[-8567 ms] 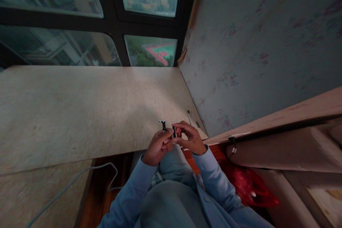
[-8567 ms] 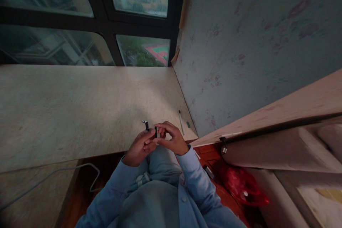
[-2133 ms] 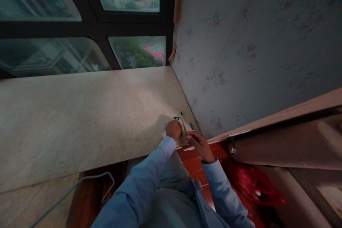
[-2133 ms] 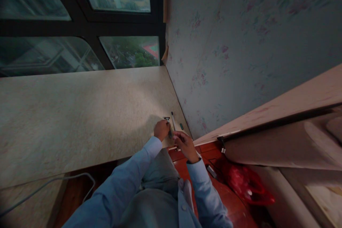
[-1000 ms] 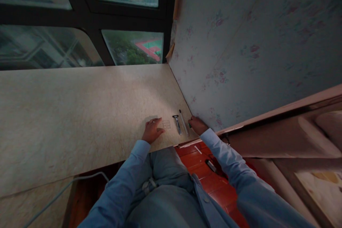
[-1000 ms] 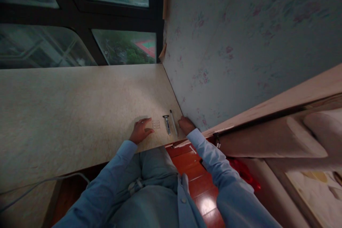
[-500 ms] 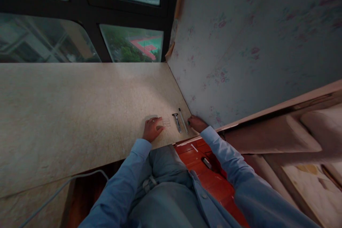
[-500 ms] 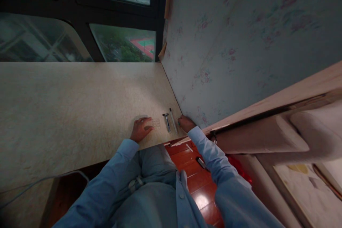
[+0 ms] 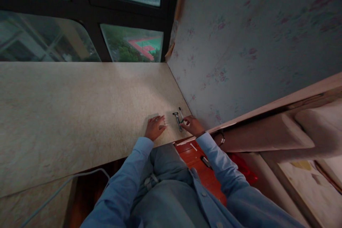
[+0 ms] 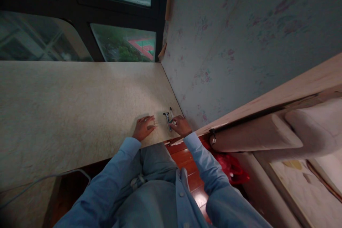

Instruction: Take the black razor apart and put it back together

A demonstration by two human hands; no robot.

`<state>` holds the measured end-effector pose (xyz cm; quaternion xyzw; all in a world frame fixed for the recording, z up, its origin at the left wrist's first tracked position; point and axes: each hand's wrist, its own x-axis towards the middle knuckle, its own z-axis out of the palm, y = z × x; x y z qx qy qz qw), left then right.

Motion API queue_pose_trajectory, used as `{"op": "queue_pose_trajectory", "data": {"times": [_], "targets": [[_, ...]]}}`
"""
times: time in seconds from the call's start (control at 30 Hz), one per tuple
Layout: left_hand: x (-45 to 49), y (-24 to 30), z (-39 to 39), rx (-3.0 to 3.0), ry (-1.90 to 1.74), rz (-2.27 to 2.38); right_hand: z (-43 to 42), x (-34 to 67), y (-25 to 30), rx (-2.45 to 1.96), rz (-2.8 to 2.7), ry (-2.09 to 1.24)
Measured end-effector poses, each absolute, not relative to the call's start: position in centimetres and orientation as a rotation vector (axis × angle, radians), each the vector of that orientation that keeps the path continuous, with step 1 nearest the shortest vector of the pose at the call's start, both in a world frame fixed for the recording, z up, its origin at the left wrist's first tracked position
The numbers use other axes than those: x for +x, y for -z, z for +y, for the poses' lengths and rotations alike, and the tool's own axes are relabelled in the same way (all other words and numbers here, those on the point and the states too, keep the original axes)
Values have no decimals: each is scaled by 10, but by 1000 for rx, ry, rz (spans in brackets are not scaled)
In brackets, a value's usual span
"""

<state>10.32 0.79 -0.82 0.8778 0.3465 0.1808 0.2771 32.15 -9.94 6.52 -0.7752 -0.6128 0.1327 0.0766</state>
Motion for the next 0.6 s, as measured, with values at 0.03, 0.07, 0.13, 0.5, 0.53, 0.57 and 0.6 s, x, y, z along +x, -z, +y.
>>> {"op": "queue_pose_trajectory", "data": {"times": [0.03,0.07,0.13,0.5,0.53,0.57,0.6], "targets": [[104,8,7,2357,-499,930,-99,311,-63,-2306,-1821,-394],[104,8,7,2358,-512,930,-98,300,-61,-2293,-1806,-392],[104,10,6,2361,-536,932,-94,279,-57,-2291,-1765,-385],[105,15,-1,2434,-716,921,-73,227,-41,-2613,-1426,-334],[106,15,-1,2438,-717,924,-73,227,-41,-2627,-1425,-326],[106,16,-1,2441,-715,925,-73,226,-41,-2634,-1430,-324],[106,16,-1,2445,-710,924,-74,226,-42,-2638,-1435,-327]]}}
